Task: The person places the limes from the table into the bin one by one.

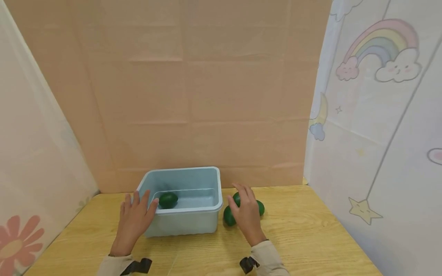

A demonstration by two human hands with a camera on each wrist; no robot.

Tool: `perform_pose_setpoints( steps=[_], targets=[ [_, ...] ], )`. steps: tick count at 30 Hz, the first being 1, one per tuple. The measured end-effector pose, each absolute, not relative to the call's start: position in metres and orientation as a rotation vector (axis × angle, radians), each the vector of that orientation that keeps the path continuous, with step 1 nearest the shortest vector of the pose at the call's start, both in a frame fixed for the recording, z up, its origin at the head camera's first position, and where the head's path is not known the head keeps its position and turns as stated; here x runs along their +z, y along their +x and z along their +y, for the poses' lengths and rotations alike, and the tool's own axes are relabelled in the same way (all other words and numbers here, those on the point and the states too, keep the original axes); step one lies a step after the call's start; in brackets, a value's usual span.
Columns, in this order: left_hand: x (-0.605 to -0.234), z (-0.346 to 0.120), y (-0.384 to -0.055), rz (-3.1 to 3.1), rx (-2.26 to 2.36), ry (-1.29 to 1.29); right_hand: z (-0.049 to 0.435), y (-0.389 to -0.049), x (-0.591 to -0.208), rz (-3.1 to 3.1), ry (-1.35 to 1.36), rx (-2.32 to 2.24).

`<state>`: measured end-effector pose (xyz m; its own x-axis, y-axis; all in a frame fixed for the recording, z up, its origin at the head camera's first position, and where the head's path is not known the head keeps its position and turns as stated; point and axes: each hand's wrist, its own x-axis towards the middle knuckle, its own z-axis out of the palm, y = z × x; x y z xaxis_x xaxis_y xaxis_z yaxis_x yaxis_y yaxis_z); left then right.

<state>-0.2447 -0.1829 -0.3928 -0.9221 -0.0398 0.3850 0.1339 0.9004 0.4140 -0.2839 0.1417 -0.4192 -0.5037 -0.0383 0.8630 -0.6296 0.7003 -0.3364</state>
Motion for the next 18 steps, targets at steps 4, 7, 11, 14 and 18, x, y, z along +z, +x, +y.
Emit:
perform_pose_setpoints(
  steps=[4,7,11,14,18],
  targets=[
    [-0.3940,-0.1831,-0.2441,-2.661,-0.615,-0.072,0.1409,-0.2832,-0.4184,-1.996,0.503,0.809],
    [-0.3934,-0.1824,-0.2444,-2.661,-0.621,-0.068,0.1414,-0.2832,-0.4179,-1.998,0.501,0.807],
    [-0.3922,-0.1818,-0.2444,-2.661,-0.625,-0.067,0.1419,-0.2835,-0.4186,-1.995,0.495,0.805],
    [-0.3920,-0.1819,-0.2444,-2.664,-0.621,-0.065,0.1422,-0.2837,-0.4194,-1.994,0.501,0.803],
    [-0.3927,-0.1823,-0.2443,-2.663,-0.622,-0.066,0.1433,-0.2845,-0.4203,-1.990,0.504,0.806]
  ],
)
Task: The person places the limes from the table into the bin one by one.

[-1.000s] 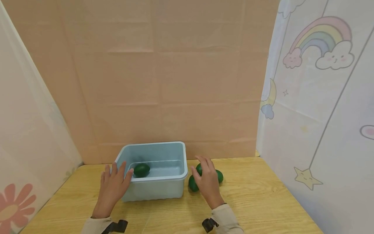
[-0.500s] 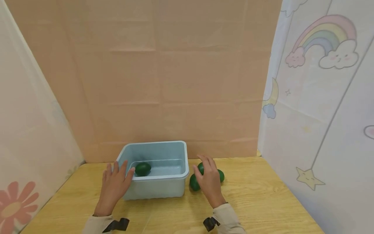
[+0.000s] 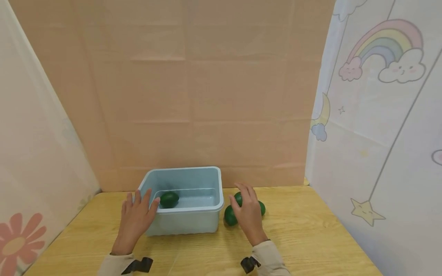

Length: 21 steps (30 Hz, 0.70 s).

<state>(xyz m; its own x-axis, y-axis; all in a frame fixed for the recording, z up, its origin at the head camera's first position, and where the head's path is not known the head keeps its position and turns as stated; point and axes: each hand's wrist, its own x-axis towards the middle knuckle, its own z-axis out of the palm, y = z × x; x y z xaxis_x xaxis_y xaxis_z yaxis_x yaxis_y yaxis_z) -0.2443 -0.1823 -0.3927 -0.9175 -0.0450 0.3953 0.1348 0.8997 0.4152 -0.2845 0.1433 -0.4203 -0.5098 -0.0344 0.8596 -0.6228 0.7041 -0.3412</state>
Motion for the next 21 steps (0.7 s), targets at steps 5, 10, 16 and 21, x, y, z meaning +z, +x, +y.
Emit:
perform_pose_setpoints(
  steps=[5,10,16,21],
  targets=[
    [-0.3924,-0.1823,-0.2443,-2.662,-0.624,-0.065,0.1461,-0.2859,-0.4197,-1.982,0.496,0.810],
    [-0.3908,-0.1816,-0.2437,-2.663,-0.627,-0.061,0.1486,-0.2870,-0.4180,-1.977,0.499,0.812],
    [-0.3904,-0.1814,-0.2431,-2.664,-0.627,-0.063,0.1512,-0.2874,-0.4189,-1.983,0.494,0.819],
    [-0.3910,-0.1814,-0.2429,-2.667,-0.627,-0.059,0.1521,-0.2871,-0.4184,-1.982,0.489,0.832]
  ],
)
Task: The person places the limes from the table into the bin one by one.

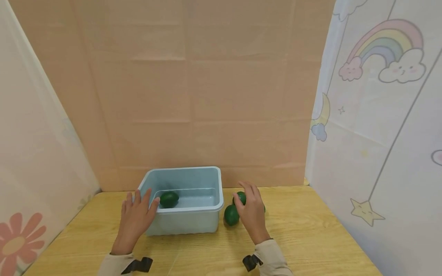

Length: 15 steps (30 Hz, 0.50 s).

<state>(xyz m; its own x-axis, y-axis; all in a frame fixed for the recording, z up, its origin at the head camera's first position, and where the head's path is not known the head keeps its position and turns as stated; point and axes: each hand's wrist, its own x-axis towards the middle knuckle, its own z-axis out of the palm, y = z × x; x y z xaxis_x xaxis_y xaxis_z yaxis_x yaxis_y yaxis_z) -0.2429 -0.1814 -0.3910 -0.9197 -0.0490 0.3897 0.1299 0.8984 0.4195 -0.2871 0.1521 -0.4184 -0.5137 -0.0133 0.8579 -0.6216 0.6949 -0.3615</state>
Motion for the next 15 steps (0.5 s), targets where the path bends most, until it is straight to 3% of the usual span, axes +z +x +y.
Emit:
perform_pose_setpoints(
  steps=[15],
  targets=[
    [-0.3908,-0.1816,-0.2432,-2.673,-0.626,-0.054,0.1552,-0.2884,-0.4181,-1.966,0.479,0.830]
  ],
)
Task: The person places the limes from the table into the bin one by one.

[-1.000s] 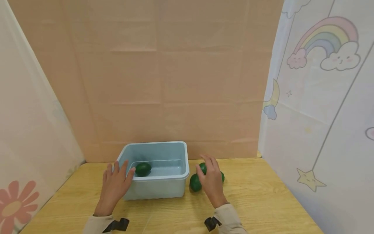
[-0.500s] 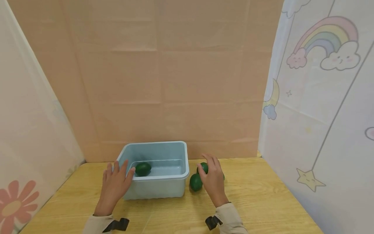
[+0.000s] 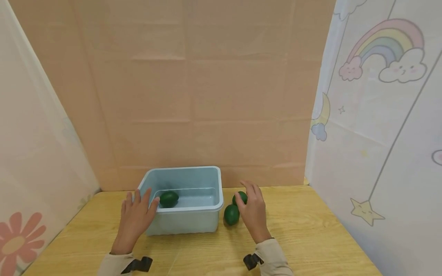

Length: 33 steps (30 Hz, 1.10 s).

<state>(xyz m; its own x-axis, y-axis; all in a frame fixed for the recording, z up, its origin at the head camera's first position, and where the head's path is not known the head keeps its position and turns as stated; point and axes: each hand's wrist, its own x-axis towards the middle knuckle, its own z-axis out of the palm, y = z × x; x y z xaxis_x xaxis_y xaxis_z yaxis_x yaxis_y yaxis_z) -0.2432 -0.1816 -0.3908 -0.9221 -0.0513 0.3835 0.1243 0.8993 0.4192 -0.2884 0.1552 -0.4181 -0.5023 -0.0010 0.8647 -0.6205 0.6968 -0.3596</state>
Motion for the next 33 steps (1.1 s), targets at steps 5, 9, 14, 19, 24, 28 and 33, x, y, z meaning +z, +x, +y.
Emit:
perform_pose_setpoints(
  steps=[5,9,14,19,24,28,33],
  targets=[
    [-0.3913,-0.1822,-0.2434,-2.674,-0.629,-0.052,0.1558,-0.2881,-0.4175,-1.965,0.476,0.834],
    [-0.3914,-0.1826,-0.2438,-2.672,-0.629,-0.057,0.1561,-0.2880,-0.4167,-1.967,0.469,0.844],
    [-0.3918,-0.1830,-0.2447,-2.674,-0.626,-0.060,0.1562,-0.2883,-0.4167,-1.978,0.462,0.848],
    [-0.3914,-0.1832,-0.2445,-2.679,-0.630,-0.056,0.1564,-0.2884,-0.4174,-1.980,0.461,0.855],
    [-0.3916,-0.1827,-0.2445,-2.675,-0.641,-0.051,0.1567,-0.2889,-0.4185,-1.983,0.451,0.843],
    [-0.3921,-0.1823,-0.2449,-2.667,-0.638,-0.052,0.1573,-0.2900,-0.4192,-1.983,0.440,0.823],
    [-0.3920,-0.1823,-0.2451,-2.666,-0.633,-0.052,0.1578,-0.2911,-0.4200,-1.987,0.426,0.801]
  ],
)
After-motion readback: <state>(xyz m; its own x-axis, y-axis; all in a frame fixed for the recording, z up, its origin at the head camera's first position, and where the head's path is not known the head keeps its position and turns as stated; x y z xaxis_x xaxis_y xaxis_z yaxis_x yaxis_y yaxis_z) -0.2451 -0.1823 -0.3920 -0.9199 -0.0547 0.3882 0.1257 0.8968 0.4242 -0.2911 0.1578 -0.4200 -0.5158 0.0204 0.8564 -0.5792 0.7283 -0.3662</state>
